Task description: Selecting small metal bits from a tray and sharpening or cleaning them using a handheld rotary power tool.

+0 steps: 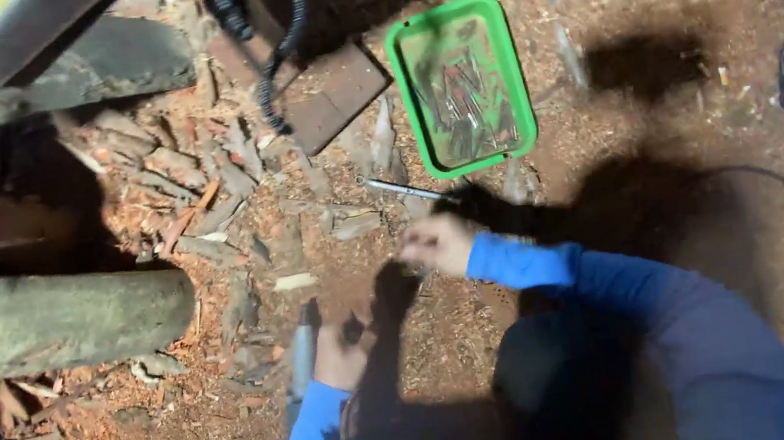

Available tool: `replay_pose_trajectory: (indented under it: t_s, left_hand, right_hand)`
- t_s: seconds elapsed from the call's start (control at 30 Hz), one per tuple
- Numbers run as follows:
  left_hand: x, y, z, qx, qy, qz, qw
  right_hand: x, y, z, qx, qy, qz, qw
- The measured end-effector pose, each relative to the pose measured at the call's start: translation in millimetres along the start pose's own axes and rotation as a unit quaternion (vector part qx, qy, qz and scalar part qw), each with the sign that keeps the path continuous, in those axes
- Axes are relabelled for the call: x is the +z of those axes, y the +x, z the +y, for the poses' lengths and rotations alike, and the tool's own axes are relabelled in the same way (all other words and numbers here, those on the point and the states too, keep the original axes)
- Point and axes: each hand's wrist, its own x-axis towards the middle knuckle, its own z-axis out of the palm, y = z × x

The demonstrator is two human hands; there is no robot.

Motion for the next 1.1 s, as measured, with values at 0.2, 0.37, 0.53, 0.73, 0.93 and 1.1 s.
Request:
replay_pose_trajectory:
  t_s: [0.2,0.37,0.53,0.73,0.93,1.1]
  left_hand:
    - [-11,-25,-52,-0.131,0.03,-0.058,0.989]
    - [-14,-20,-59,-0.221,0.03,-0.04,0.974]
    - [-16,-21,-49,-0.253,0.102,-0.025,0.962]
    - [-33,-22,-99,-0.17,0.134,0.018,0.976]
    - [-78,0,-135,-0.227,0.259,0.045,0.938]
    - [-92,21,-99,-0.244,0.242,0.089,0.935]
  right_hand:
    - [-153,131,31,0.34,0.079,0.198,0.916]
    - [-211,232,107,0.215,-0.211,0.212,0.93]
    - [-247,297,177,0.173,-0.285,0.236,0.913]
    - [-287,210,113,-0.02,-0.456,0.186,0.87]
    - [-272,134,115,-0.165,-0.659,0.015,0.734]
    - [-207,127,30,0.385,-0.34,-0.06,0.856]
